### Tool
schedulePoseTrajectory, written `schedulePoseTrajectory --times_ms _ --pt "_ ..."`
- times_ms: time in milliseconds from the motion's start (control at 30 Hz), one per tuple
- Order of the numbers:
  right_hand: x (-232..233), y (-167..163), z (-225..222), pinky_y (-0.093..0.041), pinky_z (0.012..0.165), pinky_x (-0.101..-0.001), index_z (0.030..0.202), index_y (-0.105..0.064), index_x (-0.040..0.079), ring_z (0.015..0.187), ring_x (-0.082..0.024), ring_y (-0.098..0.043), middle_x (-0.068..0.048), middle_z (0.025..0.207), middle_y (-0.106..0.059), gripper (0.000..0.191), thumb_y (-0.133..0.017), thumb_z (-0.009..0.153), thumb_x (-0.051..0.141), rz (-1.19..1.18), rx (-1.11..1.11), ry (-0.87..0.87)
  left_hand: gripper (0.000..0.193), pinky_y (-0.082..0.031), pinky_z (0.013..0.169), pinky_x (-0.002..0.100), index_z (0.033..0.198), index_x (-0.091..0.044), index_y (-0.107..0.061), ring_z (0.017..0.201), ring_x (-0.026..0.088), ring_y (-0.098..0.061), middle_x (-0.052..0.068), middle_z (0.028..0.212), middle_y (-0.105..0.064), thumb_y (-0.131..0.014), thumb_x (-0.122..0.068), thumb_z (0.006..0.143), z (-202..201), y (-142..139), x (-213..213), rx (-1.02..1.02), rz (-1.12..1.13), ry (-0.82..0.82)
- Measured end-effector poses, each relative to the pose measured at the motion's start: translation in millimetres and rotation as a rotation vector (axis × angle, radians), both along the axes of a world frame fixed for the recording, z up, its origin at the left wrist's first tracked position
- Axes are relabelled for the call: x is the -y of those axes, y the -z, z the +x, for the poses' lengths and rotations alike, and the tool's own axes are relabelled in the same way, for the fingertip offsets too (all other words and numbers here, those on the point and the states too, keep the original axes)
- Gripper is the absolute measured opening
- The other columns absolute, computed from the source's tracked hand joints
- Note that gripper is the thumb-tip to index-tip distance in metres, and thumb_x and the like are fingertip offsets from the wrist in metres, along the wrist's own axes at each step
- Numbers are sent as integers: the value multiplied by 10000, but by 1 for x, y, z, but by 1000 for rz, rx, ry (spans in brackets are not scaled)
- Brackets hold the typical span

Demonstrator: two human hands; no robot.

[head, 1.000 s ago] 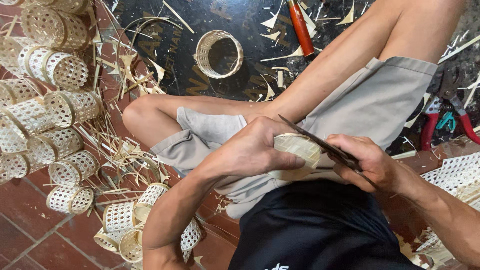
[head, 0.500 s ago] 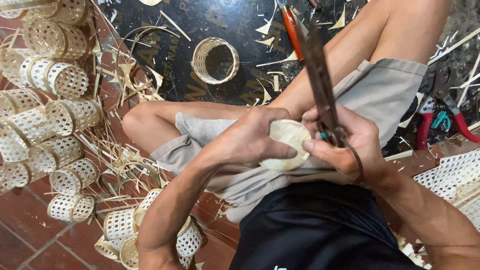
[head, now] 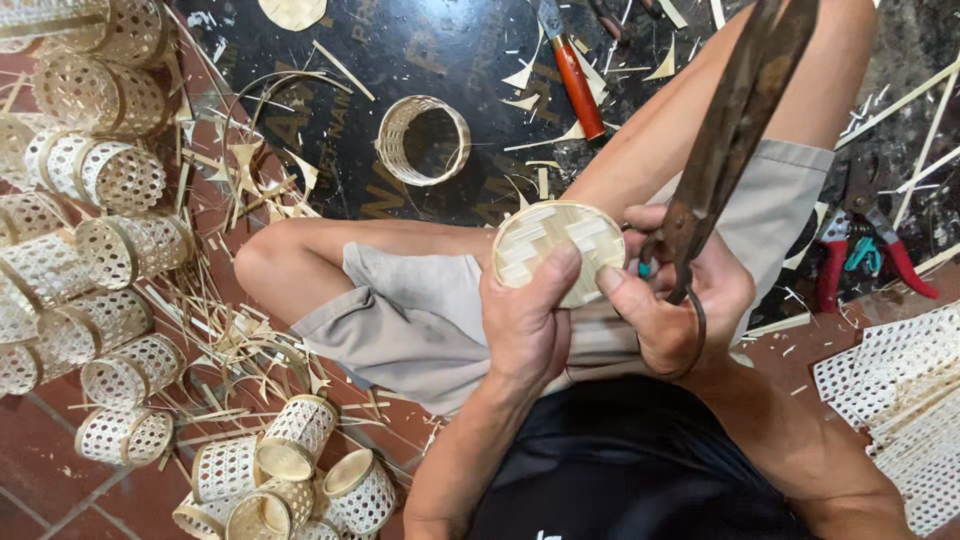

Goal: The person sits on the floor and assembles small woven bamboo baskets. They fit a circular woven base into a basket body, trim the base with a knife, and prepare thin bamboo strips using pliers and a cylindrical tool. The person then weaves the strips into the basket rim.

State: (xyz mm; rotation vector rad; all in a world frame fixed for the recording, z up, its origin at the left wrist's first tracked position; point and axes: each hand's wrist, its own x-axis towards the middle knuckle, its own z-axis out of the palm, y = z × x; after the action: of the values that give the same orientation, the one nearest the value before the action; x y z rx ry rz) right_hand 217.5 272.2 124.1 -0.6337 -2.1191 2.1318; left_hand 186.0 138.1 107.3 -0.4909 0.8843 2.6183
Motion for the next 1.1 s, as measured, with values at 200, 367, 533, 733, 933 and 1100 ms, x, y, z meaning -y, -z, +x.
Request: schedulePoseTrajectory --times_ms 200,367,533,733,933,1100 --pt "-11 28 5 -477 1025 -248 1450 -512 -30 1123 -92 -575 -39 1224 -607 533 -686 979 150 -170 -169 -203 373 -593 922 408 1266 108 -619 988 266 -719 187 1116 -726 -737 -58 953 -6 -6 5 90 -58 -62" --pt "-22 34 16 -449 951 -271 1451 -454 -29 1041 -131 -538 -58 1162 -571 556 -622 965 184 -112 41 -454 365 -582 849 380 1258 105 -628 948 235 -702 170 1099 -721 -748 -66 959 -7 -6 4 69 -98 -89" --pt "-20 27 19 -438 972 -273 1456 -443 -40 1062 -156 -533 -68 1178 -580 581 -620 929 128 33 -18 -518 355 -571 826 358 1240 72 -629 935 209 -689 139 1075 -719 -744 -92 947 -3 -8 -3 35 -167 -104" --pt "-21 32 20 -397 992 -270 1430 -401 -22 1133 -150 -479 -47 1232 -515 596 -549 854 9 -181 76 -490 337 -557 917 330 1238 76 -654 1000 187 -682 118 1114 -715 -746 -97 964 1 -6 0 -29 -243 -87" --pt "-28 35 24 -431 796 -252 1422 -508 -7 862 -133 -499 -15 985 -545 537 -586 891 -13 -5 97 -559 318 -550 806 359 1215 98 -668 907 215 -676 147 1061 -720 -755 -96 980 7 -5 3 -20 -172 -75" --pt "-27 30 21 -414 967 -267 1386 -429 -58 1087 -150 -539 -52 1174 -576 573 -541 825 -28 2 -110 -585 344 -549 949 339 1234 91 -663 1021 194 -679 126 1123 -716 -758 -102 966 8 -4 4 -62 -259 -94"
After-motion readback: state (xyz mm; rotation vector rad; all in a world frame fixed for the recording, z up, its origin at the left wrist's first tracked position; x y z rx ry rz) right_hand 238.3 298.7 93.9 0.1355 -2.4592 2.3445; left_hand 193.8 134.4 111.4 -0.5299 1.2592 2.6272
